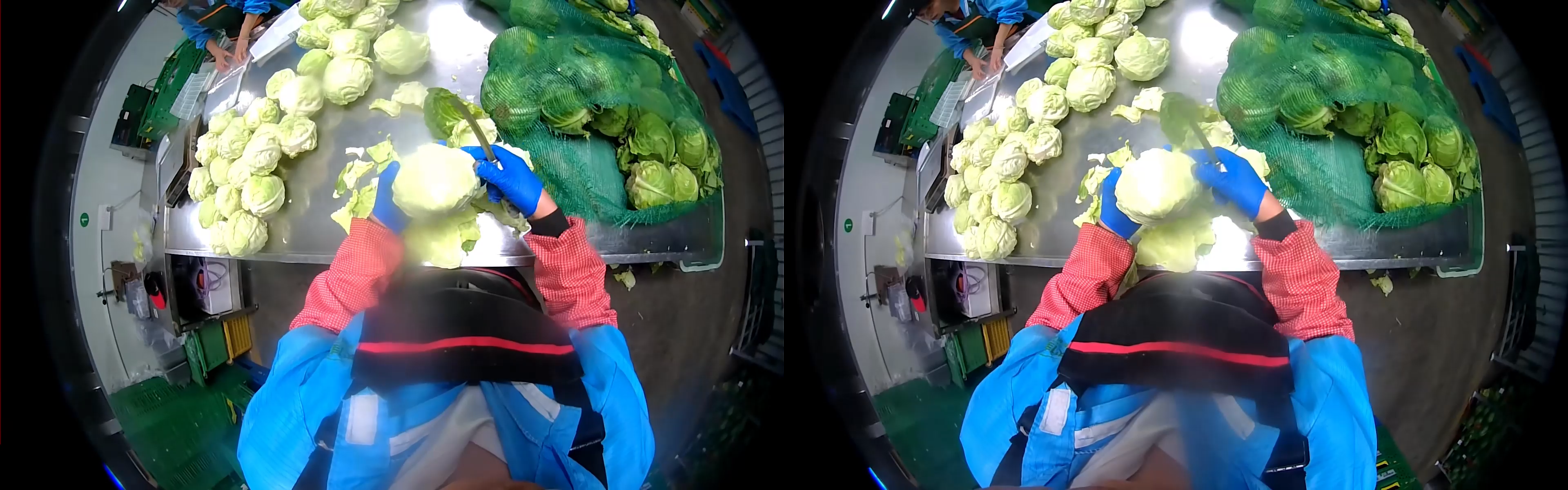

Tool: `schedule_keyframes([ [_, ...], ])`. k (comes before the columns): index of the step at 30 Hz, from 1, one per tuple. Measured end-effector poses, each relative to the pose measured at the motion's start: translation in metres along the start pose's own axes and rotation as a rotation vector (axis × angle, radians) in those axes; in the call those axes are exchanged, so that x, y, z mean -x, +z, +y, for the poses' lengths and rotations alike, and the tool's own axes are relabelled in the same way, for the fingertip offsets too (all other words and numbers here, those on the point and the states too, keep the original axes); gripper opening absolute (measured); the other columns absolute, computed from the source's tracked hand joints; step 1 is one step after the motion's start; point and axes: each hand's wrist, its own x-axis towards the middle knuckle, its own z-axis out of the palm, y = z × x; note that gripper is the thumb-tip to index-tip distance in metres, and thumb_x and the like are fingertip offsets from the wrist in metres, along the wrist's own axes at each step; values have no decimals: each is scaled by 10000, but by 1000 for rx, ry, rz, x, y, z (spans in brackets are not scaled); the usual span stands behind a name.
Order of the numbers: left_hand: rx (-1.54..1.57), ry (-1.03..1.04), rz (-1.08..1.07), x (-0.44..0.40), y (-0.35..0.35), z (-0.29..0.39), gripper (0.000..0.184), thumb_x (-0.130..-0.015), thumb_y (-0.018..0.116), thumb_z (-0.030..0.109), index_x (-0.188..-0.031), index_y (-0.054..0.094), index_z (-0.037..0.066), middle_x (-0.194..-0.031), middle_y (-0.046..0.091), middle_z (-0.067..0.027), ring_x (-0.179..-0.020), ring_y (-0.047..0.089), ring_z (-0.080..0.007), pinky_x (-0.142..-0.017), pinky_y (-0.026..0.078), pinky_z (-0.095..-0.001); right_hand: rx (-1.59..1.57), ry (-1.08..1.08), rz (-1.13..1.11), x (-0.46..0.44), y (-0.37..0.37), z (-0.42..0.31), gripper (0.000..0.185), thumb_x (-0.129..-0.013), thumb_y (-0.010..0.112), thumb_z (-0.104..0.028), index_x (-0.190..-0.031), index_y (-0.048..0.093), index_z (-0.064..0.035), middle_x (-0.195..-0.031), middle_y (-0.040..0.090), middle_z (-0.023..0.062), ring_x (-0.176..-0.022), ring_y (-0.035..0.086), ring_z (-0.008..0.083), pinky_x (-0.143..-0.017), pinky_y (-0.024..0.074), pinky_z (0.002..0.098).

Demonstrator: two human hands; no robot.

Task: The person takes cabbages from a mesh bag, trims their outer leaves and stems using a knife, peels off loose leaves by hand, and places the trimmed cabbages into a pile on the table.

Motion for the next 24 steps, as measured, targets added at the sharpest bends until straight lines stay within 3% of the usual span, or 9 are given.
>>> schedule_keyframes([
  [3,-78,55,-61,-2,-6,0,562,-943,367,423,-1336,438,28,-1279,539,-150,-1156,537,-238,-987,426,-372,-116,-17,75,2,5,3,287,-834,670,-225,-1060,590,-66,-779,567,-1,-605,527,69,-524,420,211],
  [7,-843,162,2,-2,-3,5,596,-929,340,421,-1337,410,-7,-1332,489,-181,-1211,488,-318,-1051,366,-443,-233,15,18,8,-1,5,227,-827,690,-193,-971,574,-62,-732,557,5,-562,511,72,-487,400,203],
  [10,-493,108,-37,5,6,3,547,-935,355,380,-1299,447,-18,-1282,530,-179,-1167,525,-306,-1020,400,-438,-323,11,-106,10,-9,3,293,-842,678,-212,-1070,582,-54,-726,545,-1,-546,482,60,-478,388,196],
  [12,166,-45,-94,1,2,2,467,-942,394,308,-1258,490,-23,-1230,570,-174,-1115,569,-283,-972,449,-420,-284,-48,-5,4,-5,3,307,-851,666,-221,-1097,594,-51,-722,537,-6,-542,470,54,-477,380,193],
  [13,-356,198,-58,-1,1,0,336,-933,456,162,-1195,542,-30,-1157,611,-156,-1030,617,-240,-883,511,-367,-140,-88,68,2,2,-3,325,-860,656,-239,-1120,599,-51,-725,535,-18,-541,463,48,-476,372,191],
  [16,-642,153,-18,1,6,-2,517,-979,272,359,-1300,458,-1,-1256,555,-153,-1136,547,-272,-994,426,-418,-83,-35,4,-9,4,10,330,-856,659,-225,-1123,595,-43,-736,541,-19,-549,471,51,-473,374,192],
  [20,-311,177,-104,2,-3,-2,499,-983,272,333,-1291,464,-11,-1255,552,-160,-1142,540,-276,-998,423,-414,-197,-49,89,-2,2,6,187,-852,660,-175,-955,588,-37,-755,582,27,-544,479,61,-463,388,207],
  [22,-212,141,62,0,-9,-1,497,-982,277,334,-1290,466,-8,-1254,552,-162,-1138,542,-279,-998,423,-415,-347,-74,-70,15,4,-15,236,-872,630,-183,-1008,557,-4,-773,589,68,-500,470,70,-458,391,193],
  [24,-19,77,-9,0,-9,4,495,-983,277,331,-1292,464,-8,-1258,549,-161,-1137,543,-276,-1001,421,-413,-313,-103,-113,15,-9,-14,346,-887,606,-236,-1147,535,-19,-812,585,46,-519,471,63,-471,391,186],
])
